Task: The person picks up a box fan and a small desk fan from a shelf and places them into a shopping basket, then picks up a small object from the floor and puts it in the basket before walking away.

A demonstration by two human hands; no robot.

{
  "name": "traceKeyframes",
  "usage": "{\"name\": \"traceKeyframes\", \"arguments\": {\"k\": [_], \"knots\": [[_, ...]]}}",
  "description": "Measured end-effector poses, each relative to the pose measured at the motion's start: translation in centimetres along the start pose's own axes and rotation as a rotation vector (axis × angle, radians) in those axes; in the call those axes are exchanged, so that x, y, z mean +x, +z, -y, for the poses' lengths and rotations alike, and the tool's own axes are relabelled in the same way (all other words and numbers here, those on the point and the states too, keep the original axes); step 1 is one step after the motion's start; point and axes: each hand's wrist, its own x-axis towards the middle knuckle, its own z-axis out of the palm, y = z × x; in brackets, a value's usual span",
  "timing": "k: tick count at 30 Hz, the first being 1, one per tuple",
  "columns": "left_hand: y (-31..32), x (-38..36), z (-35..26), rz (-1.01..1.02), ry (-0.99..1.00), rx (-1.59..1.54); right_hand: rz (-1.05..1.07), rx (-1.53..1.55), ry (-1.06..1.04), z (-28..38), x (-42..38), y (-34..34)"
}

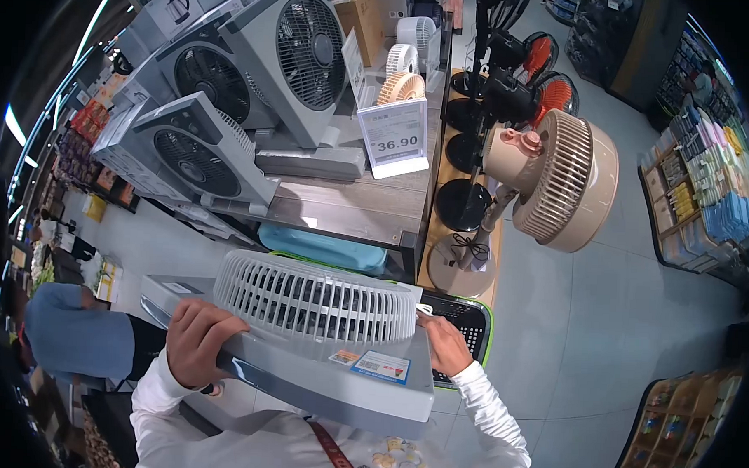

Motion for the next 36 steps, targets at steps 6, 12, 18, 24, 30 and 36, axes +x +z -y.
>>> {"name": "traceKeyframes", "arguments": {"k": [6,12,18,24,30,36], "knots": [[4.9,1.3,-2.8,0.097,0.044,-0.212,0.046,0.118,0.217,-1.9,-7.4,2.7],[10.6,4.0,-5.1,0.304,-0.022,-0.449,-0.038,0.180,0.386,-5.1,-13.0,4.7],[18.9,4.6,-7.2,0.319,-0.013,-0.599,-0.086,0.342,0.687,-10.6,-18.8,8.8],[27.1,3.9,-9.2,0.397,-0.027,-0.705,0.041,0.383,0.864,-17.3,-22.9,13.7],[34.3,2.3,-11.1,0.304,-0.004,-0.749,0.117,0.462,0.936,-22.6,-23.1,15.8],[40.4,0.5,-11.7,0.306,-0.032,-0.751,0.183,0.578,0.915,-27.8,-22.9,19.0]]}}
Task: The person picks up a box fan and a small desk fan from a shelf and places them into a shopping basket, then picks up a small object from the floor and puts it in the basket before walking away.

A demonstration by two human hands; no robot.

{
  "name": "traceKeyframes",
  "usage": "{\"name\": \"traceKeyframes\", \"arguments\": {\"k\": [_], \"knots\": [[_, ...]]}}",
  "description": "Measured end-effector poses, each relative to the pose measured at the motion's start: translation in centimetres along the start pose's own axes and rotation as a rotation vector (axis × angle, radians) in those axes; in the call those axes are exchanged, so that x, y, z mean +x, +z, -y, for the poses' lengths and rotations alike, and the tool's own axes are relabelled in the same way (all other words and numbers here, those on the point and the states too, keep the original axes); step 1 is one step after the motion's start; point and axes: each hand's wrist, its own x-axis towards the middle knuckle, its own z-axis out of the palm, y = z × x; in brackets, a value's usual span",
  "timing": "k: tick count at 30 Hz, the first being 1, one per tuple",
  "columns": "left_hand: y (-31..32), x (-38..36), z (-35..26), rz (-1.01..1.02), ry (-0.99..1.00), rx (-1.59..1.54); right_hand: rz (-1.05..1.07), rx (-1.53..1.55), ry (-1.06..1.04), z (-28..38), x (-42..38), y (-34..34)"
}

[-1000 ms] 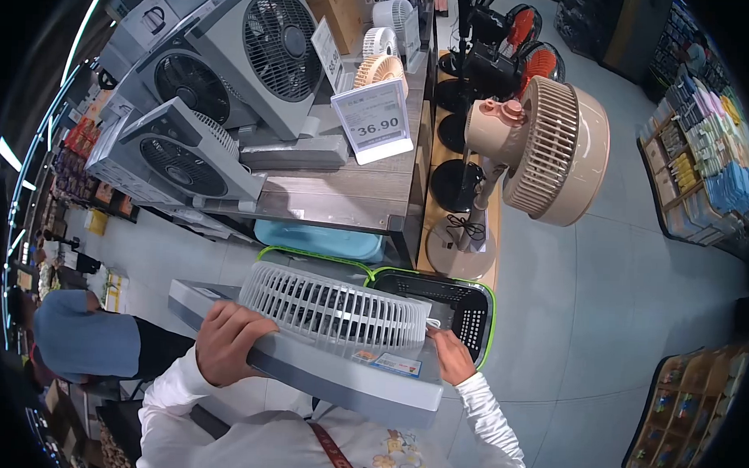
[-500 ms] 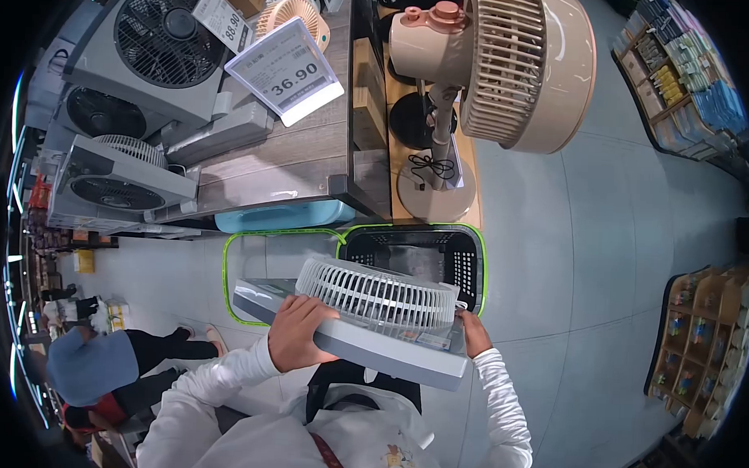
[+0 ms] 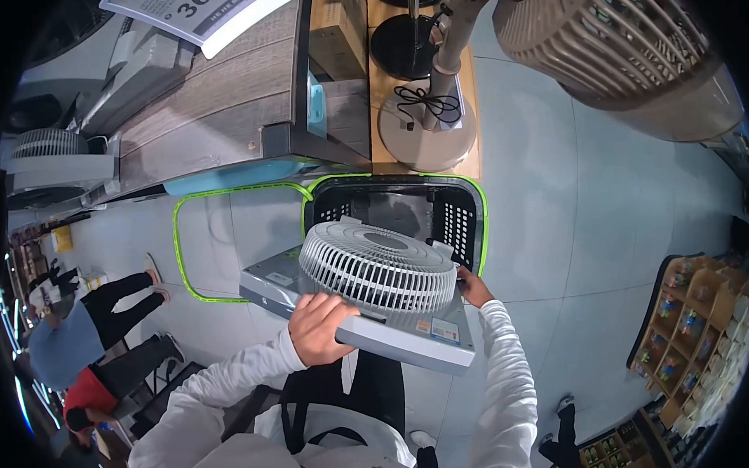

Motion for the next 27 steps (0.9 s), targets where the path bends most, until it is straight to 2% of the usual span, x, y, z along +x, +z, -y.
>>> {"name": "traceKeyframes", "arguments": {"k": [4,5,6,8,10,11,14,16,19,22,27], "knots": [[3.0,0.1,2.6,-0.001,-0.062,-0.081,-0.013,0.069,0.008,-4.5,3.7,1.3],[3.8,-0.1,3.2,0.038,-0.089,-0.086,-0.013,0.178,0.035,-8.2,5.3,2.1],[4.5,-0.2,3.9,0.040,-0.096,-0.089,-0.015,0.287,0.060,-8.3,6.4,2.4],[6.0,-0.4,5.0,0.163,-0.164,-0.135,0.002,0.230,0.037,-8.9,7.7,2.6],[7.6,-0.7,6.2,0.184,-0.188,-0.152,-0.092,-0.101,0.108,-5.3,8.2,2.4],[8.6,-0.7,6.8,0.177,-0.181,-0.146,0.039,-0.148,0.183,-5.3,9.3,2.1],[10.9,-0.9,8.5,0.170,-0.175,-0.150,0.059,-0.257,0.238,-8.7,11.3,3.5],[12.4,-0.9,9.5,0.182,-0.198,-0.182,0.082,-0.200,0.292,-10.4,12.3,3.9],[14.4,-1.1,10.9,0.220,-0.229,-0.182,0.057,-0.186,0.244,-12.9,13.5,4.9],[16.1,-1.3,11.9,0.261,-0.266,-0.178,0.065,-0.280,0.265,-15.0,14.6,5.3],[18.4,-1.7,13.3,0.299,-0.287,-0.168,0.060,-0.271,0.294,-17.6,16.1,6.5]]}}
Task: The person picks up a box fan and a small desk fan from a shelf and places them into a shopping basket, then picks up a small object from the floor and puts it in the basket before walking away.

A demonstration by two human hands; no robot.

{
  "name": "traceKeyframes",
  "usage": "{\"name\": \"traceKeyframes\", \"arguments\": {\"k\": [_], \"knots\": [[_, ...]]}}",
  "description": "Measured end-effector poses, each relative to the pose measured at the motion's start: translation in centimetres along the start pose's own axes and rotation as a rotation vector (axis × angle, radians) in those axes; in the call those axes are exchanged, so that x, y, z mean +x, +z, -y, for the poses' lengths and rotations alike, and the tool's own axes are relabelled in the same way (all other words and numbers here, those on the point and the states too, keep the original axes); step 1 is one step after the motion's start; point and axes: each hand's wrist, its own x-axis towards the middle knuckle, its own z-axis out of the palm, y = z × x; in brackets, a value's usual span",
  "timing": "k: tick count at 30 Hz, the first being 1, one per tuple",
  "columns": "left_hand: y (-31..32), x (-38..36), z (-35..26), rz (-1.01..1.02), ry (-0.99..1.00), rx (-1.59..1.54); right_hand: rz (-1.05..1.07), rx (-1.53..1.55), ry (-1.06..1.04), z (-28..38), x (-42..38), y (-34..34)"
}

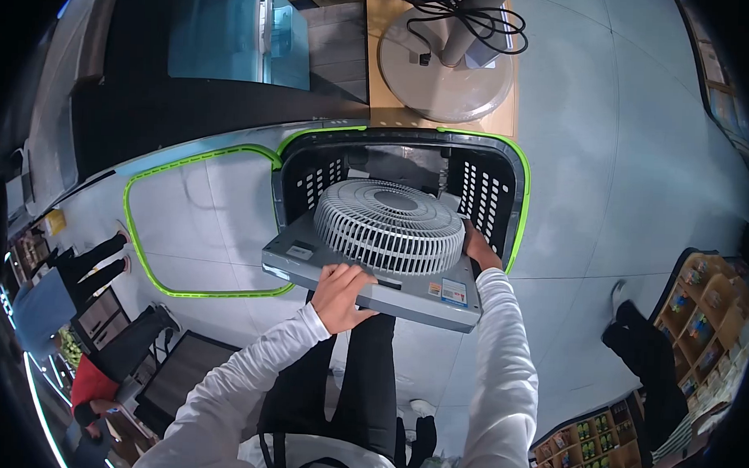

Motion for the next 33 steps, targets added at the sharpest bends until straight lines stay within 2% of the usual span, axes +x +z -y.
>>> {"name": "traceKeyframes", "arguments": {"k": [8,11,20,27,30,33], "knots": [[2.5,0.6,1.9,0.050,0.002,0.028,0.006,0.123,0.025,-1.4,2.0,2.1],[3.2,1.1,2.7,0.031,0.012,0.036,-0.022,0.127,-0.035,-1.9,3.0,2.7],[5.6,2.5,4.1,0.062,-0.028,0.068,0.039,0.255,0.070,-4.5,6.1,4.5],[7.2,3.3,5.3,0.093,-0.013,0.098,0.032,0.213,0.048,-3.9,6.9,4.3],[7.7,3.8,4.8,0.119,-0.013,0.082,0.046,0.169,0.175,-2.6,6.3,3.1],[8.2,4.3,4.4,0.128,-0.006,0.082,0.029,0.138,0.169,-3.2,6.6,3.2]]}}
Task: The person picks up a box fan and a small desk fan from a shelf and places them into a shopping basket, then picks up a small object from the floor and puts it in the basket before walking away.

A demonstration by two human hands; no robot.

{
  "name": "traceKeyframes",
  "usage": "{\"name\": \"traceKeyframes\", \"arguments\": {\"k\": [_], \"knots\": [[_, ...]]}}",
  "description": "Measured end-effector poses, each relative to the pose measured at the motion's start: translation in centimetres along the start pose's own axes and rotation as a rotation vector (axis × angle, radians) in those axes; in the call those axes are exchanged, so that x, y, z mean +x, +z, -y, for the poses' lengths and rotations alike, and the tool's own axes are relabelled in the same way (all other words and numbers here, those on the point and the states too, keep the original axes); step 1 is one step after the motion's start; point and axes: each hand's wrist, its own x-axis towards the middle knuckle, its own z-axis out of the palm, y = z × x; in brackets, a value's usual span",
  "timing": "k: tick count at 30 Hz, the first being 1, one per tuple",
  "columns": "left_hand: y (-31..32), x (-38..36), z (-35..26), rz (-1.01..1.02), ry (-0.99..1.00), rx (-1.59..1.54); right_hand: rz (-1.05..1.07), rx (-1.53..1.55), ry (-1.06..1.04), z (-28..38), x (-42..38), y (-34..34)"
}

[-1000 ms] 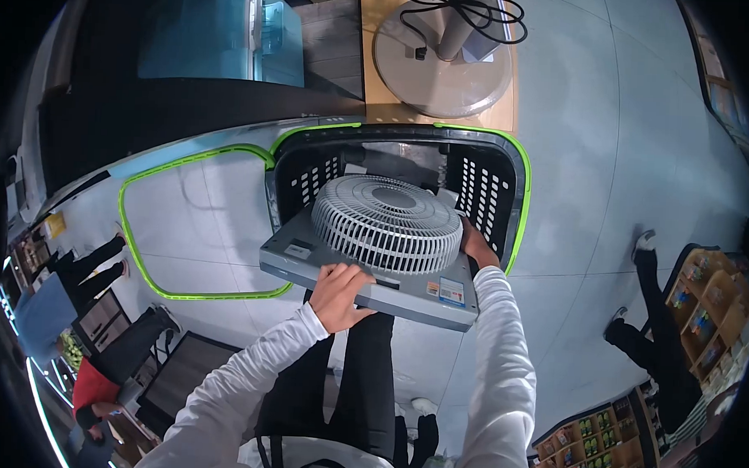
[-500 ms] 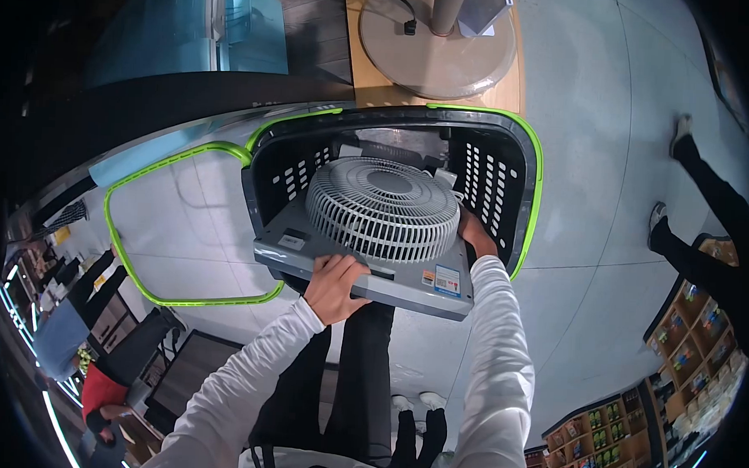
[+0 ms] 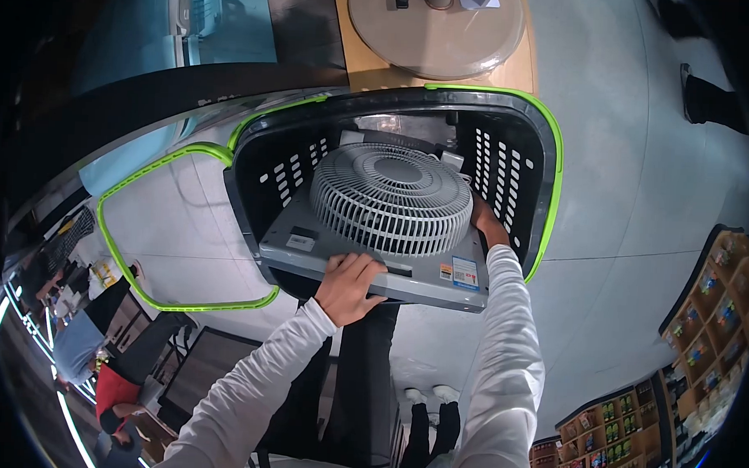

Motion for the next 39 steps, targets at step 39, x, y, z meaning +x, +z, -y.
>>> {"name": "traceKeyframes", "arguments": {"k": [39], "knots": [[-1.0,5.5,-3.3,-0.123,-0.034,0.167,-0.231,-0.009,-0.314,5.0,-10.8,-7.8]]}}
